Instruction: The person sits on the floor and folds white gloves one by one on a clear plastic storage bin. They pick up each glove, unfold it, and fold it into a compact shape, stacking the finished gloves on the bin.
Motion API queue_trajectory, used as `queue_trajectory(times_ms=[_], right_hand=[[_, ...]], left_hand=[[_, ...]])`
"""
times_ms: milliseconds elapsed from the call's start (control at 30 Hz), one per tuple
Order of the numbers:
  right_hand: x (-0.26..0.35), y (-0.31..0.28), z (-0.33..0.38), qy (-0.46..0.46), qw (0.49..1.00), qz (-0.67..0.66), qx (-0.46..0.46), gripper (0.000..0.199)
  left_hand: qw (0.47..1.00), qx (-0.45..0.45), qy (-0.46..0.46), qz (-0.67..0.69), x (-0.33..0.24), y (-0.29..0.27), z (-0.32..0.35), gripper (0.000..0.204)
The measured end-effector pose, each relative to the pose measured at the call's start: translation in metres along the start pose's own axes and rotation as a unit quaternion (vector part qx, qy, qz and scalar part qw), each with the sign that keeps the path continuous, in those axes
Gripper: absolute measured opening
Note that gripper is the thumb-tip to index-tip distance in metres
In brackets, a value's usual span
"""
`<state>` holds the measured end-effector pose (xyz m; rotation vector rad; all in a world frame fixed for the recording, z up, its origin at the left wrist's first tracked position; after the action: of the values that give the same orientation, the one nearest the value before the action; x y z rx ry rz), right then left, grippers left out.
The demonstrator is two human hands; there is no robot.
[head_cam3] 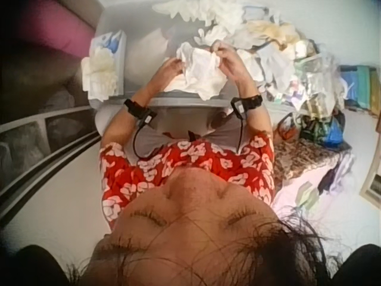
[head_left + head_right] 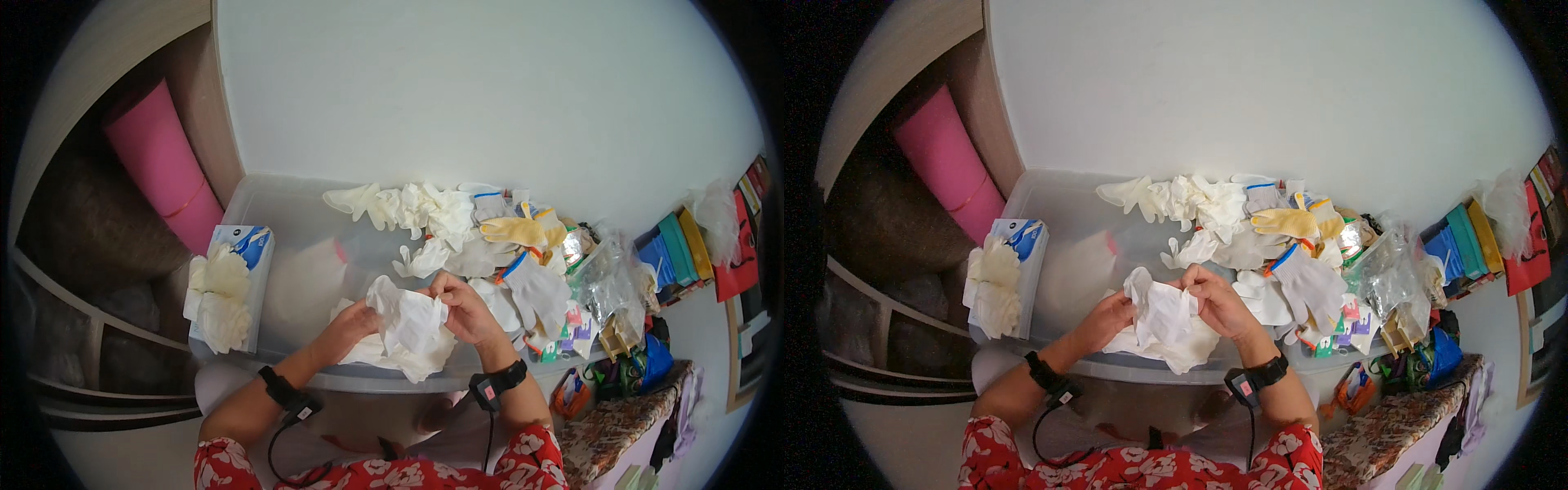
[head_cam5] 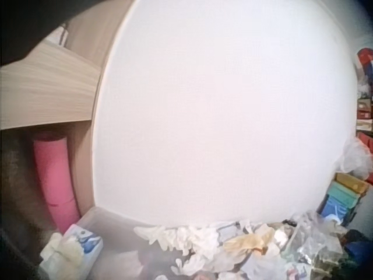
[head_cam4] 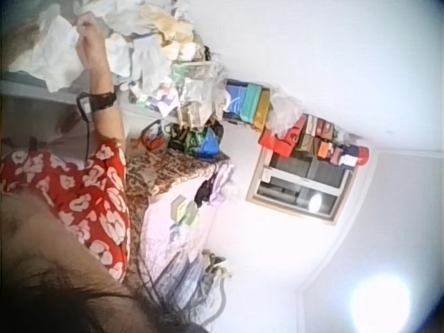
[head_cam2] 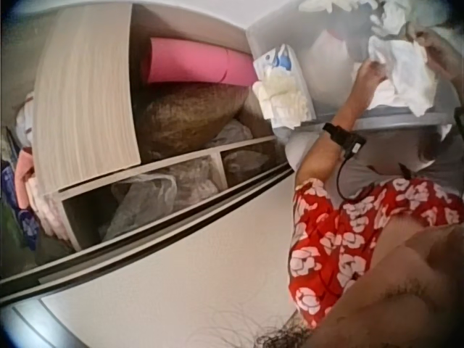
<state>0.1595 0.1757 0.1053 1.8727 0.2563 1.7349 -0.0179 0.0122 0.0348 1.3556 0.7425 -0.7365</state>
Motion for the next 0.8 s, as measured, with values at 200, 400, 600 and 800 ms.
queue_trajectory(times_ms=[200, 400, 600, 800], right_hand=[[0.000, 0.004, 0.003, 0.020, 0.990, 0.141, -0.019, 0.007], [-0.009, -0.019, 0.009, 0.148, 0.934, 0.324, 0.023, 0.013], [-0.009, 0.004, 0.000, 0.024, 0.921, 0.384, -0.059, 0.035], [-0.035, -0.001, -0.005, 0.084, 0.936, 0.340, -0.024, 0.029]], left_hand=[[1.000, -0.014, 0.020, -0.016, -0.006, -0.008, 0.004, 0.032], [0.996, -0.030, 0.064, 0.056, -0.018, -0.009, 0.004, 0.037], [0.996, 0.044, 0.033, 0.071, -0.021, -0.013, 0.011, 0.046], [0.997, 0.039, 0.040, 0.047, -0.022, -0.004, 0.011, 0.039]])
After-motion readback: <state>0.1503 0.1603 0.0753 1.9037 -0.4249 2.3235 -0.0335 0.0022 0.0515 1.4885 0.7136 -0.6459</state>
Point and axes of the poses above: each hand's wrist, its own z-axis away from the middle knuckle, its own y-axis out of the palm, x = y × z, the point moved 1 cm from there along -z, towards the middle knuckle, and after that the axes turned 2 degrees about z, right-handed, at the moved point
